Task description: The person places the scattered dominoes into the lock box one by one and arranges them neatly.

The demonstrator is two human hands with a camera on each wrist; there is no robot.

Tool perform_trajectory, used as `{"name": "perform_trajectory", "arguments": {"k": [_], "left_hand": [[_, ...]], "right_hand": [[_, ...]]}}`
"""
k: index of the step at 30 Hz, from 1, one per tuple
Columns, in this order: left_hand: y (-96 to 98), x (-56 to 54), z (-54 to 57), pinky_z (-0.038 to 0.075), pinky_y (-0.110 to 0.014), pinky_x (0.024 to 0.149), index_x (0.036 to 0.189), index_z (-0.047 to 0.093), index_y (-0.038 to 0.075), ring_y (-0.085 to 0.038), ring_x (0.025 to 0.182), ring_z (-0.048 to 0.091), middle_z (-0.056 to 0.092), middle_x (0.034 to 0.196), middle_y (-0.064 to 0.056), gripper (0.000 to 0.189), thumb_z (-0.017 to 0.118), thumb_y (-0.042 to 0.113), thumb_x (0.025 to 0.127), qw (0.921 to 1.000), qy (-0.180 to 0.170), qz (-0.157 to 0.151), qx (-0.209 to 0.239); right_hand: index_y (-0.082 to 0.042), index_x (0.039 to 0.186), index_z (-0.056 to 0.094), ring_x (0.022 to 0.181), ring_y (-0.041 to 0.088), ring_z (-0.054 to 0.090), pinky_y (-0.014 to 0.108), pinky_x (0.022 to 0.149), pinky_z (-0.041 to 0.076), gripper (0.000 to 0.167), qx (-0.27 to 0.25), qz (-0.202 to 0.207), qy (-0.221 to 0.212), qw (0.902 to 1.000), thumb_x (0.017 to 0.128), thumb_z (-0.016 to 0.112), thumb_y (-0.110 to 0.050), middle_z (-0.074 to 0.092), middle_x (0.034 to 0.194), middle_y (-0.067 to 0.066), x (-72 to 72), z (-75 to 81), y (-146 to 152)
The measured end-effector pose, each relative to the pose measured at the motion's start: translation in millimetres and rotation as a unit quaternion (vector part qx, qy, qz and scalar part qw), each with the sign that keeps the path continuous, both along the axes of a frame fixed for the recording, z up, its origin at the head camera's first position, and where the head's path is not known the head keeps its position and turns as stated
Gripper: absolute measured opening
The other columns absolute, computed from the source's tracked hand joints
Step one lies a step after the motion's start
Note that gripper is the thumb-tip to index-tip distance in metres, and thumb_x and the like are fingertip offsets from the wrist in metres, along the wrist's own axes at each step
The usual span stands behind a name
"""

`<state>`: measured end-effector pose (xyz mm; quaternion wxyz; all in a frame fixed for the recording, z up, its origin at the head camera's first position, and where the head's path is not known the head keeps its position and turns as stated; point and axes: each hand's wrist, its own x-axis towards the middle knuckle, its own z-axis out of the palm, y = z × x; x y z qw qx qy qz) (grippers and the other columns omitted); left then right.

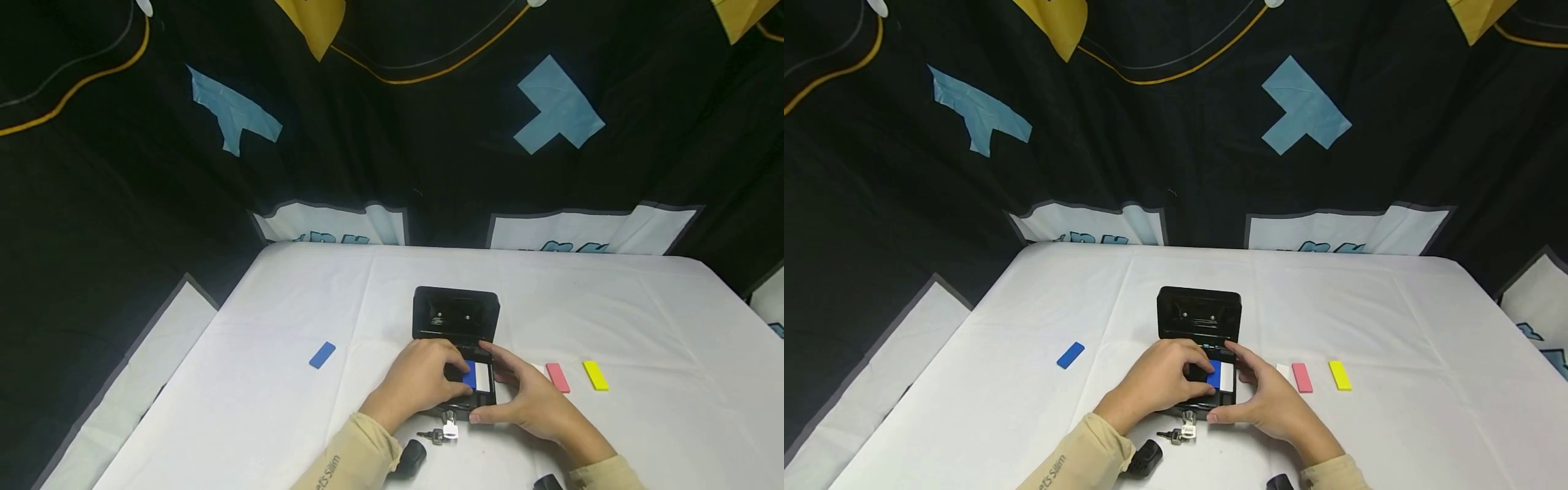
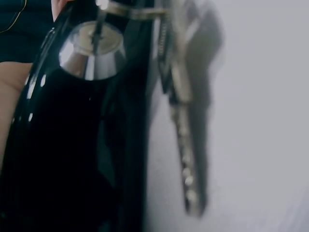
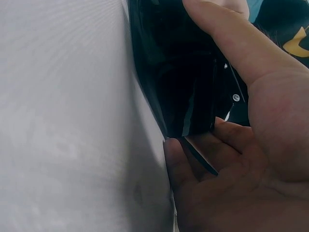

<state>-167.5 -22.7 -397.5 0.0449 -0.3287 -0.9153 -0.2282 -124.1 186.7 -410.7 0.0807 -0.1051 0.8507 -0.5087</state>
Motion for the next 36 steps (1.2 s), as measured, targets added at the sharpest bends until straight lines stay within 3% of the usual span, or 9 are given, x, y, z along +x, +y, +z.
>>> {"name": "perform_trajectory", "arguments": {"k": [10, 16, 27, 32, 36], "left_hand": [[-20.2, -0.4, 3.9, 0.05, -0.02, 0.086, 0.1, 0.08, 0.018, 0.0, 0.094, 0.061, 0.07, 0.1, 0.015, 0.023, 0.087, 0.027, 0.081, 0.9958, -0.057, -0.047, 0.055], [-41.8, 2.8, 6.2, 0.047, -0.027, 0.098, 0.104, 0.079, 0.017, -0.002, 0.105, 0.061, 0.068, 0.106, 0.015, 0.023, 0.086, 0.021, 0.082, 0.99, -0.085, -0.078, 0.082], [-87.2, 7.7, 10.4, 0.041, -0.042, 0.109, 0.117, 0.074, 0.016, -0.013, 0.128, 0.053, 0.063, 0.133, 0.007, 0.038, 0.086, 0.024, 0.082, 0.9846, -0.11, -0.045, 0.128], [-107.9, 7.3, 8.9, 0.041, -0.044, 0.109, 0.125, 0.071, 0.018, -0.012, 0.129, 0.052, 0.061, 0.136, 0.007, 0.051, 0.089, 0.026, 0.078, 0.9842, -0.104, -0.027, 0.141], [-129.1, 3.1, 8.4, 0.041, -0.046, 0.108, 0.128, 0.069, 0.02, -0.013, 0.128, 0.053, 0.063, 0.133, 0.009, 0.056, 0.091, 0.024, 0.076, 0.9806, -0.104, 0.01, 0.166]], "right_hand": [[-0.012, 0.155, 0.039, 0.13, 0.04, 0.051, 0.058, 0.11, 0.035, 0.109, -0.001, -0.002, -0.005, 1.0, 0.065, 0.097, -0.029, 0.042, 0.154, 0.019, 0.9, 2.5, -1.2], [-0.014, 0.154, 0.041, 0.129, 0.04, 0.052, 0.058, 0.11, 0.035, 0.109, 0.005, -0.01, -0.006, 0.9999, 0.063, 0.098, -0.031, 0.041, 0.154, 0.018, 0.5, 1.0, -1.0], [-0.016, 0.153, 0.043, 0.129, 0.04, 0.052, 0.057, 0.111, 0.033, 0.11, 0.012, -0.022, -0.01, 0.9996, 0.06, 0.099, -0.035, 0.041, 0.155, 0.015, -1.4, -0.3, -2.3], [-0.018, 0.153, 0.043, 0.129, 0.039, 0.052, 0.057, 0.111, 0.033, 0.111, 0.012, -0.03, -0.019, 0.9993, 0.059, 0.099, -0.034, 0.041, 0.155, 0.015, -0.8, 0.4, -2.7], [-0.019, 0.153, 0.043, 0.129, 0.038, 0.052, 0.057, 0.111, 0.034, 0.11, 0.009, -0.029, -0.024, 0.9992, 0.059, 0.099, -0.034, 0.041, 0.155, 0.014, 0.0, 0.1, -3.1]]}}
